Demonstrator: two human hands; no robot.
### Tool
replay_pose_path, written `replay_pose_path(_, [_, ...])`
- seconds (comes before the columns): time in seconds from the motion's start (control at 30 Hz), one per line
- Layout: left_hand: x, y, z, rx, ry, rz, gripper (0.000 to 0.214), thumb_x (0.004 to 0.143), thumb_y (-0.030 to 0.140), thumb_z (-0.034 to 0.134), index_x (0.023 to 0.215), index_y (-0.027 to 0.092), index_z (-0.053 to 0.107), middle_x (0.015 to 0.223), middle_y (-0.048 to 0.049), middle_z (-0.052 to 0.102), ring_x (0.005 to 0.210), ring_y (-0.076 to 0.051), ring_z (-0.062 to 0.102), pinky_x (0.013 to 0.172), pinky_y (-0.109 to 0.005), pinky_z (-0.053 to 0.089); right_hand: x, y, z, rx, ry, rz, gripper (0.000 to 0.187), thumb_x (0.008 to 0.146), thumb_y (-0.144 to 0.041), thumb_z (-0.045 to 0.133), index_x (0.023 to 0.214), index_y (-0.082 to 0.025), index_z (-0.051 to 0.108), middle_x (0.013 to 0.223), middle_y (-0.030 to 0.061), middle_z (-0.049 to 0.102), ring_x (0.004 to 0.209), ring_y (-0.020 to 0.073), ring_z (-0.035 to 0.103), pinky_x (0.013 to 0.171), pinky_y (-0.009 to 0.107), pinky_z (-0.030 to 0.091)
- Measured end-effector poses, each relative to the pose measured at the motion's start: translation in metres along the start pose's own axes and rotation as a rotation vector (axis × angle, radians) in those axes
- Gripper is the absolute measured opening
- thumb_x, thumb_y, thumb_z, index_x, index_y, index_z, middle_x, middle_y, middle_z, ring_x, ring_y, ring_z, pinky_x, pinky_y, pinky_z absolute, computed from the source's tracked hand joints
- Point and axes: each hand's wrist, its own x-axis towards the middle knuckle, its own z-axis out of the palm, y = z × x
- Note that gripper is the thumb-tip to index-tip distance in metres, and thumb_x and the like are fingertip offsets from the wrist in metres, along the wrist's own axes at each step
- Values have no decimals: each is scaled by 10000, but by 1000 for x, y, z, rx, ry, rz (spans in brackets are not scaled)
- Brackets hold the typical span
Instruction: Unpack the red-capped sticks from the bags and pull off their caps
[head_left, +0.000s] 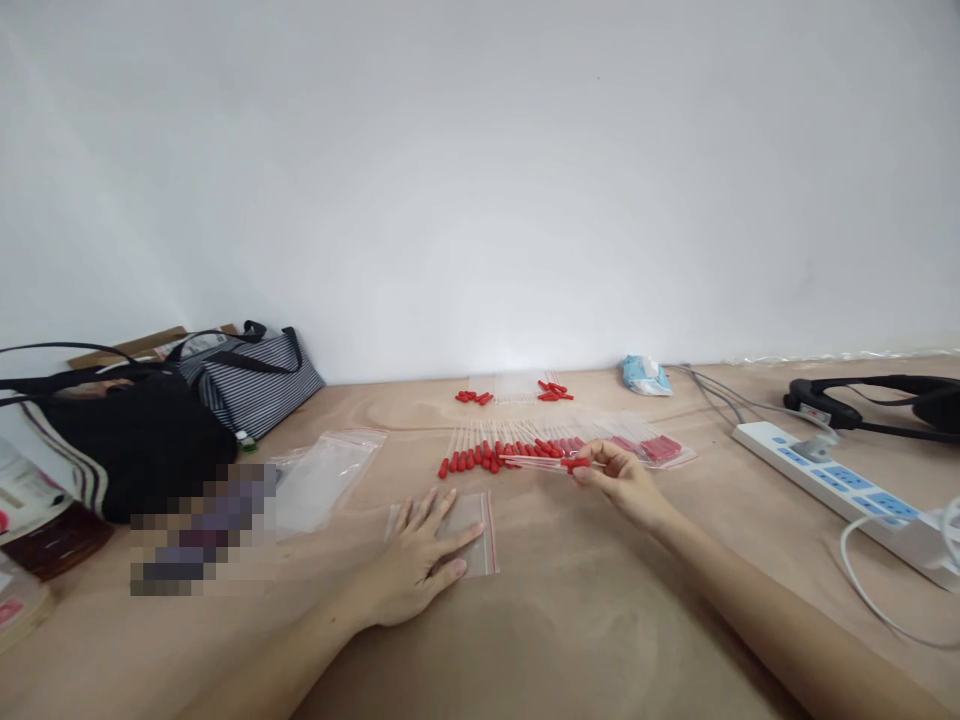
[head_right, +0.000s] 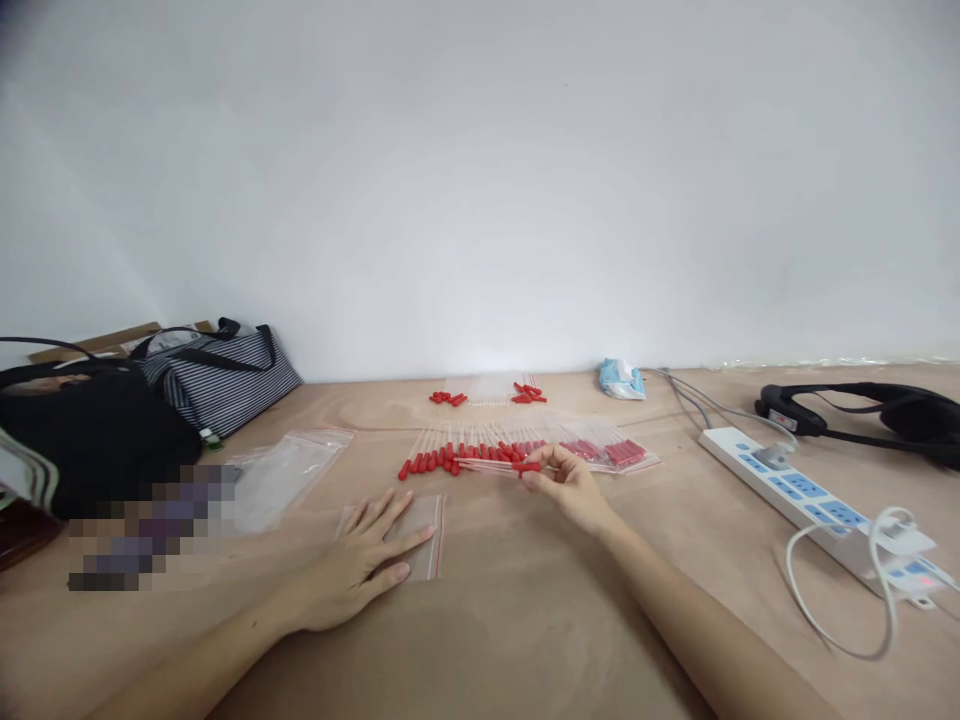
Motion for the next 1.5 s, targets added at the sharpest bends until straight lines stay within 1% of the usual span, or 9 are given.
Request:
replay_pose_path(0.13, [3, -1, 2, -43, 96, -75, 383, 864, 437, 332, 1238, 390, 398, 1374, -39, 335, 1268, -316, 252, 950, -610, 207, 25, 3, 30, -213, 102, -231, 168, 713, -316, 593, 806, -185, 546, 733, 20, 617, 653, 135, 585, 603, 263, 467])
replay_pose_path(0.3, [10, -25, 4, -193, 360, -258, 324, 830, 349, 376, 1082, 211, 526, 1111, -71, 581, 1034, -221, 517, 890, -396, 373, 59, 15, 92, -832, 39, -543, 227, 829, -170, 412, 976, -183, 584, 943, 80, 622, 831, 153, 574, 709, 262, 433])
replay_pose_path(0.43, [11, -34, 3, -245, 308, -347, 284, 719, 335, 504, 939, 162, 552, 881, -61, 622, 822, -206, 572, 720, -311, 422, 72, 21, 117, -1255, -130, -544, 269, 821, -118, 411, 1030, -162, 574, 940, 93, 621, 827, 173, 556, 713, 287, 377])
replay_pose_path(0.6, [5, -33, -7, -320, 192, -325, 231, 703, 392, 473, 678, 171, 534, 628, 3, 560, 624, -153, 519, 562, -244, 368, 67, 21, 121, -1286, -152, -520, 197, 830, -205, 426, 846, -191, 622, 812, 65, 635, 825, 200, 525, 732, 345, 303])
replay_pose_path(0.73, [-7, -60, -29, -593, 216, -327, 313, 656, 494, 491, 652, 182, 481, 553, 36, 507, 513, -124, 471, 496, -227, 365, 53, 17, 108, -1194, -22, -489, 234, 856, -322, 412, 899, -223, 620, 891, 55, 623, 861, 188, 495, 748, 340, 256])
replay_pose_path(0.9, [-24, -121, -46, -341, 799, -795, 226, 675, 398, 501, 739, 186, 457, 630, 14, 542, 602, -172, 529, 588, -278, 410, 34, 16, 46, -1204, 151, -493, 214, 827, -269, 436, 886, -215, 634, 903, 57, 601, 846, 182, 477, 741, 329, 250])
replay_pose_path(1.07, [-29, -139, -37, 23, 674, -976, 253, 730, 368, 497, 869, 161, 456, 838, -61, 569, 844, -280, 527, 700, -383, 419, 20, 18, -27, -1351, 143, -345, 285, 716, -294, 524, 979, -223, 609, 925, 55, 582, 874, 208, 462, 712, 323, 269])
replay_pose_path(1.27, [-10, -103, -16, 358, 926, -716, 328, 766, 388, 457, 987, 152, 512, 1205, -149, 400, 1118, -355, 328, 852, -498, 335, 20, 24, -42, -1426, 36, -359, 205, 800, -280, 470, 914, -265, 640, 932, 47, 594, 877, 200, 451, 708, 325, 253])
replay_pose_path(1.5, [27, -45, 13, 213, 751, -111, 185, 774, 329, 472, 889, 210, 555, 1111, -93, 487, 1092, -270, 392, 923, -437, 309, 28, 28, -34, -1558, -44, -370, 218, 832, -165, 403, 746, -167, 604, 846, 84, 603, 844, 197, 442, 709, 335, 227])
